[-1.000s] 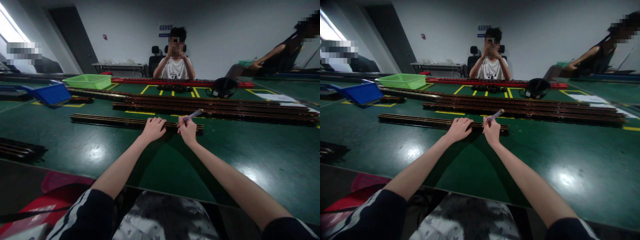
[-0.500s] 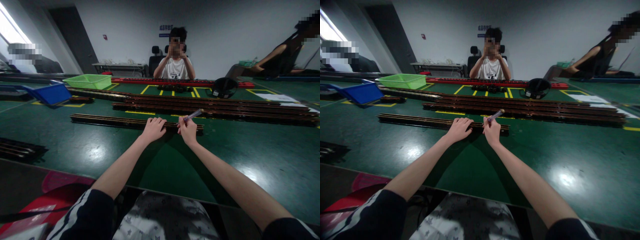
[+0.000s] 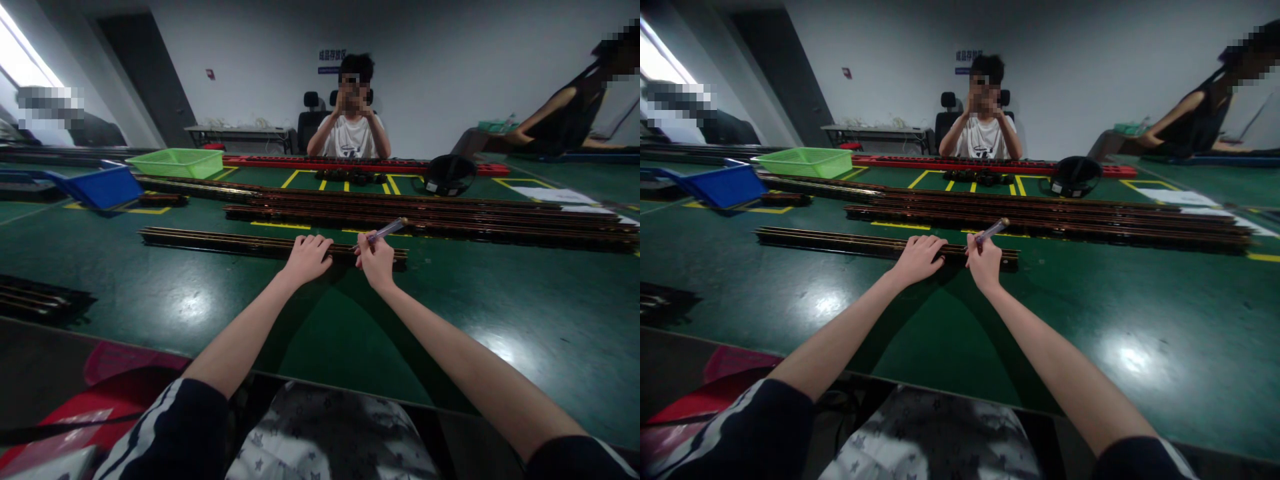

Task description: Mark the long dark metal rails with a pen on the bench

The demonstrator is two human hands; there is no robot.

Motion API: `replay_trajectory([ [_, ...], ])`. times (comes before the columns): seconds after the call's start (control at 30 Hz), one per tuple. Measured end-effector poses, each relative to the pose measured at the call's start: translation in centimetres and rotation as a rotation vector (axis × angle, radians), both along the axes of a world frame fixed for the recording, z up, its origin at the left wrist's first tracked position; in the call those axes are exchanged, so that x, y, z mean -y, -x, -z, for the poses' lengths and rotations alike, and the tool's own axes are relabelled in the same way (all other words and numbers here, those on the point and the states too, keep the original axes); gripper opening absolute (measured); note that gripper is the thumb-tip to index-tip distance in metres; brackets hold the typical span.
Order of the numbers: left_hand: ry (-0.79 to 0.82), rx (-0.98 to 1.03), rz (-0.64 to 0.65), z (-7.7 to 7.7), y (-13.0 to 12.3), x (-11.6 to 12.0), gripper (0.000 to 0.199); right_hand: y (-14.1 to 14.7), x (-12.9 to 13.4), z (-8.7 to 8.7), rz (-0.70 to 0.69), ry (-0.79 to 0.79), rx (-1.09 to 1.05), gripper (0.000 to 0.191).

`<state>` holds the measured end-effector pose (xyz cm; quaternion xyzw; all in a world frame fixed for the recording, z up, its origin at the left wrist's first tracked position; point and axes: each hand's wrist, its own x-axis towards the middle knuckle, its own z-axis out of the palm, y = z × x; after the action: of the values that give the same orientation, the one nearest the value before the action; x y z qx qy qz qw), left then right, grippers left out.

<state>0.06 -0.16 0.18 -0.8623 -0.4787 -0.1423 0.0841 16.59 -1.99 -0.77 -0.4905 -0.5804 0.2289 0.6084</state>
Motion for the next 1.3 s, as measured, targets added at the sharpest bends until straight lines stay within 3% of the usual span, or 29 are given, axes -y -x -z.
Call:
replay_trajectory([
  [1.3,0.013,0.014,0.0,0.08,0.06,-0.14,0.038,0.11,-0.11,0.15,-0.023,-0.012,-0.052,0.046],
])
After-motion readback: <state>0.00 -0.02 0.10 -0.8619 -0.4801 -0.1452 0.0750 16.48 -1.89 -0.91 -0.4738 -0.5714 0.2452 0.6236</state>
